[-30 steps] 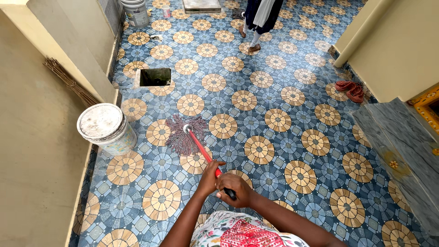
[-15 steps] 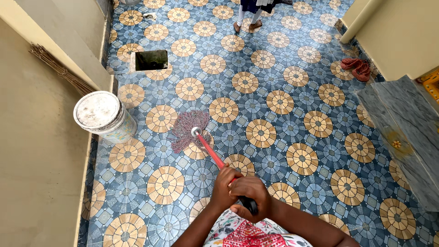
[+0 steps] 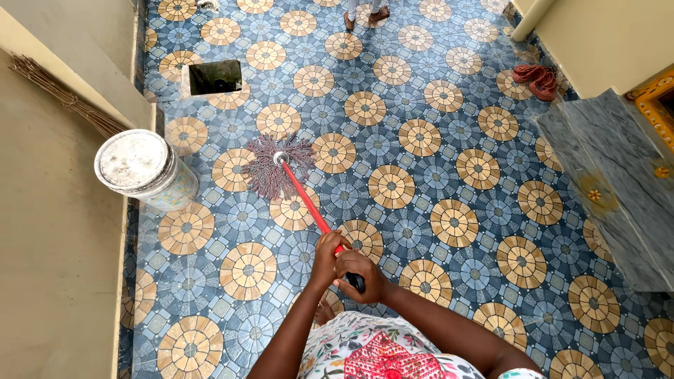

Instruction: The person mops the tiled floor of a balcony using a mop, moving between different sections of the outdoor space.

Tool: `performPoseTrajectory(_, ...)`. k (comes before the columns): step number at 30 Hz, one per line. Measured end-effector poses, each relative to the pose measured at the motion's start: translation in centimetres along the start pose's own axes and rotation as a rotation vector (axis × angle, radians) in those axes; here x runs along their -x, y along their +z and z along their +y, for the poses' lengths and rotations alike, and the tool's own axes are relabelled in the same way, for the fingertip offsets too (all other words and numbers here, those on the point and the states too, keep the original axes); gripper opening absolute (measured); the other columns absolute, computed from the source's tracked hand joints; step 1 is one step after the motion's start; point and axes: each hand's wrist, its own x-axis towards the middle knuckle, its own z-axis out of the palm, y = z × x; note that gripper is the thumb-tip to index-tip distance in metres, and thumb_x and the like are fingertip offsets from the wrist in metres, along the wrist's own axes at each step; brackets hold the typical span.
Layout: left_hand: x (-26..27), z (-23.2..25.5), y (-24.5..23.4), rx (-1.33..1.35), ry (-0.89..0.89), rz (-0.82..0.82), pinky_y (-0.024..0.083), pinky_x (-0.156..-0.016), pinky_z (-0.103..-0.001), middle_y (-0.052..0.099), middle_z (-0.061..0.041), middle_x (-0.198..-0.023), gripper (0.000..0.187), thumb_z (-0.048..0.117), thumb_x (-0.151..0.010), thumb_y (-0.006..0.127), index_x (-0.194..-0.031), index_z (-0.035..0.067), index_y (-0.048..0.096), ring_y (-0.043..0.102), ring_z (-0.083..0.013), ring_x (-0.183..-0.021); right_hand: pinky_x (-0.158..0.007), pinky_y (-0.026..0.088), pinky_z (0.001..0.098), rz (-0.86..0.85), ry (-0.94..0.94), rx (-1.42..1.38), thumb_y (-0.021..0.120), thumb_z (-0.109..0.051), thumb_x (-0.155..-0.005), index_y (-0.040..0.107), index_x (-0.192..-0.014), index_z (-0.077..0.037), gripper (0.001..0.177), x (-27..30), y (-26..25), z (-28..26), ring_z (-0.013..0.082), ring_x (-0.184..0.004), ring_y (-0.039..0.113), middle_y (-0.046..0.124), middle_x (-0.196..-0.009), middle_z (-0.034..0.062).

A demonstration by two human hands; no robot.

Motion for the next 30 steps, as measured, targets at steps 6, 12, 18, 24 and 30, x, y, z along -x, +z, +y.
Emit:
performPoseTrajectory(6,0.6,4.5,0.6,-0.034,-0.139,-0.152,0.044,-0.1,-0.042,0.068,-0.008,-0.096,0.021,0.015,-0.078,0.075,-0.098,0.009,0.073,0.061,-0.0304,-0.106,-0.08,0.054,0.0387,-0.026,0.152,0.032,0.073,-0.01,-0.091,0.06,-0.085,-0.005,0.015,0.5,-2.6,-5.4,0.0256,-0.084,0.068,0.066,-0.088,0.0093)
performPoseTrajectory(12,3.6,12.2,2.2,0.161,-0.085,-0.477,0.05,-0.091,-0.039,0.07,-0.009,-0.097,0.034,0.018,-0.072,0.08,-0.102,0.004,0.071,0.061,-0.0289,-0.101,-0.082,0.054,0.0405,-0.331,0.103,-0.082,0.085,-0.033,-0.085,0.07,-0.102,-0.003,0.038,2.2,-9.4,-16.0,0.0291,-0.093,0.07,0.069,-0.097,0.0117)
performPoseTrajectory(18,4.6,12.3,3.9,0.189,-0.038,-0.711,0.052,-0.088,-0.039,0.073,-0.01,-0.103,0.042,0.018,-0.069,0.082,-0.109,0.006,0.071,0.068,-0.0291,-0.1,-0.082,0.054,0.0403,-0.181,0.0,-0.219,0.083,-0.02,-0.089,0.061,-0.079,-0.008,0.028,8.1,-7.0,-14.8,0.026,-0.079,0.067,0.067,-0.081,0.0079)
performPoseTrajectory(24,11.0,9.7,7.4,-0.025,-0.011,-0.422,0.047,-0.095,-0.042,0.069,-0.009,-0.104,0.034,0.015,-0.074,0.08,-0.106,0.009,0.071,0.06,-0.0312,-0.106,-0.083,0.054,0.0419,-0.045,-0.046,-0.102,0.073,-0.004,-0.082,0.053,-0.074,-0.007,0.022,15.2,-4.0,-10.4,0.0289,-0.071,0.061,0.058,-0.072,0.0094)
performPoseTrajectory(30,17.6,7.6,9.1,-0.152,-0.018,-0.524,0.043,-0.102,-0.041,0.064,-0.009,-0.094,0.034,0.014,-0.076,0.078,-0.11,0.013,0.072,0.061,-0.0289,-0.099,-0.087,0.054,0.0432,-0.059,-0.029,0.015,0.07,-0.003,-0.074,0.051,-0.074,-0.008,0.019,22.2,0.3,-10.0,0.0326,-0.075,0.061,0.057,-0.074,0.0106)
